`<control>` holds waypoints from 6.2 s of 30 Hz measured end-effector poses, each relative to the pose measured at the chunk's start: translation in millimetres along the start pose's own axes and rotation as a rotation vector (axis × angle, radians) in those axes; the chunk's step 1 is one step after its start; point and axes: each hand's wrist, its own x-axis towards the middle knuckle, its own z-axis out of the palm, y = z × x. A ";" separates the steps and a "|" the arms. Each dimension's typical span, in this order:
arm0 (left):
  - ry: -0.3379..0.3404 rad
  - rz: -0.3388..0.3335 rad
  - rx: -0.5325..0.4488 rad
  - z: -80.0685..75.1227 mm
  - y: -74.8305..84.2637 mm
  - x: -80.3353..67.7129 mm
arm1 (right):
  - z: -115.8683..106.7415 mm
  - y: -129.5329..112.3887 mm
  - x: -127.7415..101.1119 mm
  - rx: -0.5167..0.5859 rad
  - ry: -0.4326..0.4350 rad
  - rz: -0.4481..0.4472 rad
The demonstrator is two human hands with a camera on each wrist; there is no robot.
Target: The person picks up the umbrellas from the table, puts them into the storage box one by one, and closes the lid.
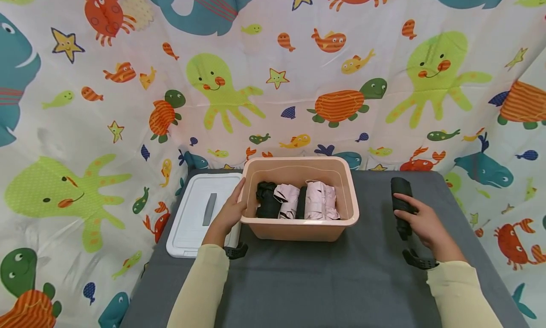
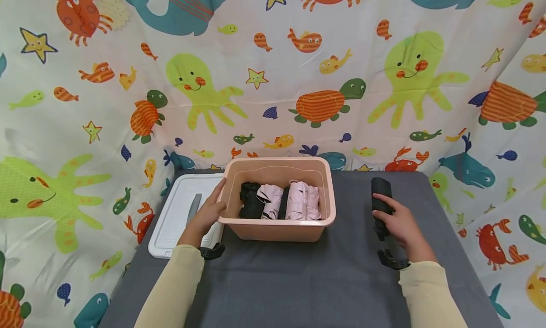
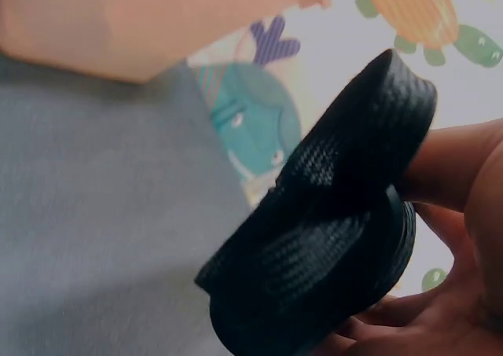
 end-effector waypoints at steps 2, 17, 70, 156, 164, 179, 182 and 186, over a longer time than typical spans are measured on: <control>0.002 -0.002 -0.001 -0.6 -0.3 1.8 | 0.5 -8.4 -0.8 0.002 -0.013 -0.016; 0.051 0.010 -0.018 1.3 -32.9 27.5 | 9.9 -56.2 -2.3 0.028 -0.079 -0.141; 0.051 0.002 -0.058 1.9 -33.3 28.2 | 92.1 -161.1 28.3 0.053 -0.309 -0.298; -0.023 0.059 -0.065 -26.9 -32.5 22.4 | 100.5 -181.7 31.3 -0.314 -0.309 -0.521; 0.116 0.026 -0.086 -34.5 -61.8 12.5 | 87.6 -167.2 5.6 -0.492 -0.166 -0.415; 0.344 -0.097 0.191 -60.2 -105.4 16.9 | 90.3 -124.9 -28.7 -0.523 0.012 -0.489; 0.365 -0.128 0.227 -63.0 -111.0 17.5 | 91.3 -117.8 -32.2 -0.538 0.029 -0.495; 0.364 -0.144 0.281 -67.2 -119.2 17.9 | 93.9 -112.4 -35.2 -0.539 0.046 -0.514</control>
